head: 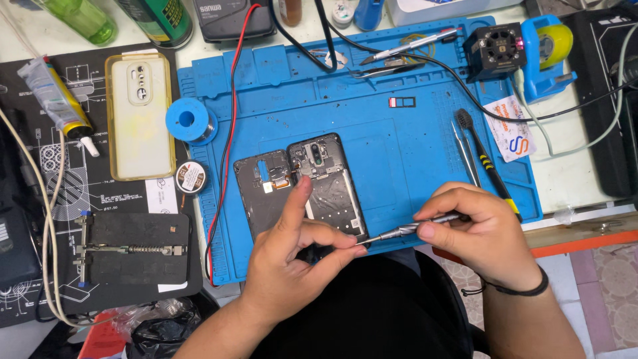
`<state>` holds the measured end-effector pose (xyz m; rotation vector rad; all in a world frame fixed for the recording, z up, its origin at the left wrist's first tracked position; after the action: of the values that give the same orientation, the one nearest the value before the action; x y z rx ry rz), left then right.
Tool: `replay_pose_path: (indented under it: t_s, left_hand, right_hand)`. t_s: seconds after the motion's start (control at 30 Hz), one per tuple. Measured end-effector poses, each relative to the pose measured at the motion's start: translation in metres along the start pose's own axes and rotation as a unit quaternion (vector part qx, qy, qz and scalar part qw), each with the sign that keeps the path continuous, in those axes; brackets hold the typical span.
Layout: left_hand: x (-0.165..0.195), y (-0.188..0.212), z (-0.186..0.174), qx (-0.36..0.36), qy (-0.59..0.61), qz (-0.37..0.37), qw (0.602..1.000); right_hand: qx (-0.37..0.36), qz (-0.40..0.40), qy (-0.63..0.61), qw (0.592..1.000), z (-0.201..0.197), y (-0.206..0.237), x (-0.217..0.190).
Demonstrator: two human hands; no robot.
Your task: The person uses a screwdriver to remove screws from the back of a disassembled smartphone. They place the screws on the workbench and continue removing additional screws from different locations on the device.
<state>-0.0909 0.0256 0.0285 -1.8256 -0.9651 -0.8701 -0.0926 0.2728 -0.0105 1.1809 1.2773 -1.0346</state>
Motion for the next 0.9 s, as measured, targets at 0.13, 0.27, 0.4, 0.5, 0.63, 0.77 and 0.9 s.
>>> replay_pose_path:
  t_s: [0.13,0.27,0.4,0.5,0.63,0.77,0.9]
  left_hand:
    - [0.003,-0.002,0.001,-0.009,-0.006,0.004,1.000]
    - [0.005,-0.009,0.001,-0.015,-0.011,0.000,1.000]
    - [0.007,-0.014,0.003,-0.068,-0.166,0.010,0.984]
    - [0.017,-0.010,0.012,-0.106,-0.264,0.063,0.957]
    - [0.016,0.000,0.028,-0.167,-0.287,0.073,0.940]
    - [0.004,0.004,0.020,-0.151,-0.230,0.012,0.961]
    - [-0.011,0.013,0.000,-0.075,-0.116,-0.083,0.987]
  right_hand:
    - [0.010,0.056,0.039,0.998,0.001,0.000,0.017]
    - [0.023,0.039,0.087,0.995,0.003,0.000,-0.003]
    - [0.017,-0.118,0.273,0.955,0.002,-0.002,-0.075]
    - [-0.047,-0.166,0.422,0.890,0.022,-0.004,-0.103]
    - [-0.131,-0.209,0.497,0.832,0.062,-0.006,-0.114]
    - [-0.162,-0.235,0.493,0.822,0.082,-0.009,-0.122]
    - [-0.173,-0.256,0.486,0.818,0.089,-0.010,-0.123]
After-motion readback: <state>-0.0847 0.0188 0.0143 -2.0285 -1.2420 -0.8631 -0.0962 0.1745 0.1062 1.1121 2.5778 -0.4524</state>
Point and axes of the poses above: each hand's wrist, its own y-axis away from the middle knuckle, its own z-axis out of the palm, x = y × z, the point moved 9 cm from there along -y, towards the middle knuckle, and after that the axes turned 8 degrees about -y, right-handed, at the moved point
